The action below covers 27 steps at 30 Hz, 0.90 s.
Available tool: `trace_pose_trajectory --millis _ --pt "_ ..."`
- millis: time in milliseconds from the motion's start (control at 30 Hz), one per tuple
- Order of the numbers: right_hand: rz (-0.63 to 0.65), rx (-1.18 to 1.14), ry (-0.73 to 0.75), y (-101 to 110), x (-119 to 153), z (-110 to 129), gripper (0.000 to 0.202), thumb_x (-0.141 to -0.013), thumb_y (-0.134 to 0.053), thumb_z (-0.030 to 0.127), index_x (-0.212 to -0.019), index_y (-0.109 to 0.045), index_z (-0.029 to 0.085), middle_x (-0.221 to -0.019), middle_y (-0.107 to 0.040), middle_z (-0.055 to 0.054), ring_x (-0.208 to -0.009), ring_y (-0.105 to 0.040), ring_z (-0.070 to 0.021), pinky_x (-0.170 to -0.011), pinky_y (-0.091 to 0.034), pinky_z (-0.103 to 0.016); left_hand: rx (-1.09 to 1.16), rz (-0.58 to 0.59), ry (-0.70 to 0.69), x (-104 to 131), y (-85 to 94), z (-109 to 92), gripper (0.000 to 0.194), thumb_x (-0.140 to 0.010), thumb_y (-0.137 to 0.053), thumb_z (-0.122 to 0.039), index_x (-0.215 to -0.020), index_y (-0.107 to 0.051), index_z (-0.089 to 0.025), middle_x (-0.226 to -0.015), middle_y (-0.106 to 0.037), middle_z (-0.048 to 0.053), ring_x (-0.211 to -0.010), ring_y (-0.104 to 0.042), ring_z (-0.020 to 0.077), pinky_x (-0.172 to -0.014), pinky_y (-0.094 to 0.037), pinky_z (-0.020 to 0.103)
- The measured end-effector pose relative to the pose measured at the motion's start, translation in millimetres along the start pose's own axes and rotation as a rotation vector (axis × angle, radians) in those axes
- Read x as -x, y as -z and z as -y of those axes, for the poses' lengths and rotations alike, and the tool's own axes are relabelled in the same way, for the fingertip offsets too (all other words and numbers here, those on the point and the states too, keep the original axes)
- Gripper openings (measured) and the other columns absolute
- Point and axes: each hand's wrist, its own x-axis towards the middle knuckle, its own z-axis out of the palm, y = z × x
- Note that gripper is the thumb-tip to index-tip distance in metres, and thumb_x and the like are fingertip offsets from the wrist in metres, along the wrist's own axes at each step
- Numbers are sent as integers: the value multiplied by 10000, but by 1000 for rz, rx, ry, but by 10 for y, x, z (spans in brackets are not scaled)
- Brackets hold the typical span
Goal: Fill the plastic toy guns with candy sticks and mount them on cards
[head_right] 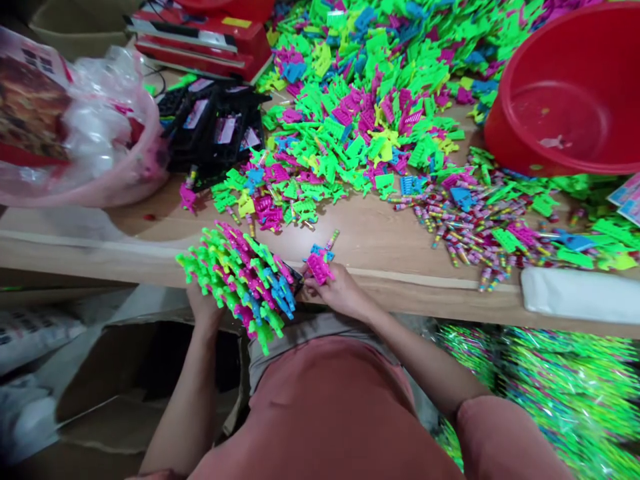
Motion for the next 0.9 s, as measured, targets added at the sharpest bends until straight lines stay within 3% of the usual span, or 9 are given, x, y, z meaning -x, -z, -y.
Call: trace_pose_trajectory --millis 167,300,433,567,733,800,900 --pt "-6 380 310 -17 -91 -136 74 -938 -569 185 -954 -638 207 -883 -685 -52 -830 -655 -214 -800 -548 -364 11 13 26 8 5 27 313 -719 -663 -356 -968 -705 -171 -983 -723 71 -940 -688 279 -849 -538 352" --pt "27 728 512 -41 -75 -160 107 -967 -529 170 -1033 -613 186 -987 -668 -120 -953 -594 -268 -914 -517 -439 18 42 41 14 5 31 269 -728 -654 -314 -950 -698 -168 -898 -706 51 -917 -675 261 -867 -545 343" --pt "103 891 519 -75 -74 -98 160 -978 -480 126 -1032 -619 184 -1014 -646 -139 -968 -559 -279 -892 -509 -432 17 39 13 4 12 0 314 -739 -625 -335 -990 -705 -164 -948 -702 69 -954 -668 271 -878 -548 361" --pt "157 800 521 81 -135 21 133 -952 -553 124 -995 -660 190 -990 -637 -109 -932 -577 -250 -829 -517 -376 -5 80 17 13 19 9 349 -750 -622 -356 -1020 -727 -161 -964 -701 86 -964 -663 293 -864 -556 394" --pt "-63 956 451 480 -251 54 371 -920 -532 84 -1243 -669 203 -1266 -627 -152 -1129 -570 -297 -951 -494 -442 88 97 -110 26 10 61 270 -789 -597 -271 -995 -735 -164 -1069 -714 119 -1070 -640 311 -959 -536 447" --pt "-105 1041 420 618 -298 21 321 -930 -516 113 -1184 -696 192 -1246 -638 -160 -1097 -578 -306 -926 -494 -450 115 87 -155 10 5 76 233 -795 -574 -236 -952 -732 -168 -1066 -715 130 -1092 -627 318 -984 -525 470" --pt "-9 1068 412 788 -386 60 218 -912 -532 133 -986 -726 201 -1034 -698 -118 -933 -618 -272 -826 -500 -409 156 104 -194 -43 15 90 245 -791 -542 -204 -944 -731 -174 -1057 -727 125 -1080 -631 306 -1003 -519 479"
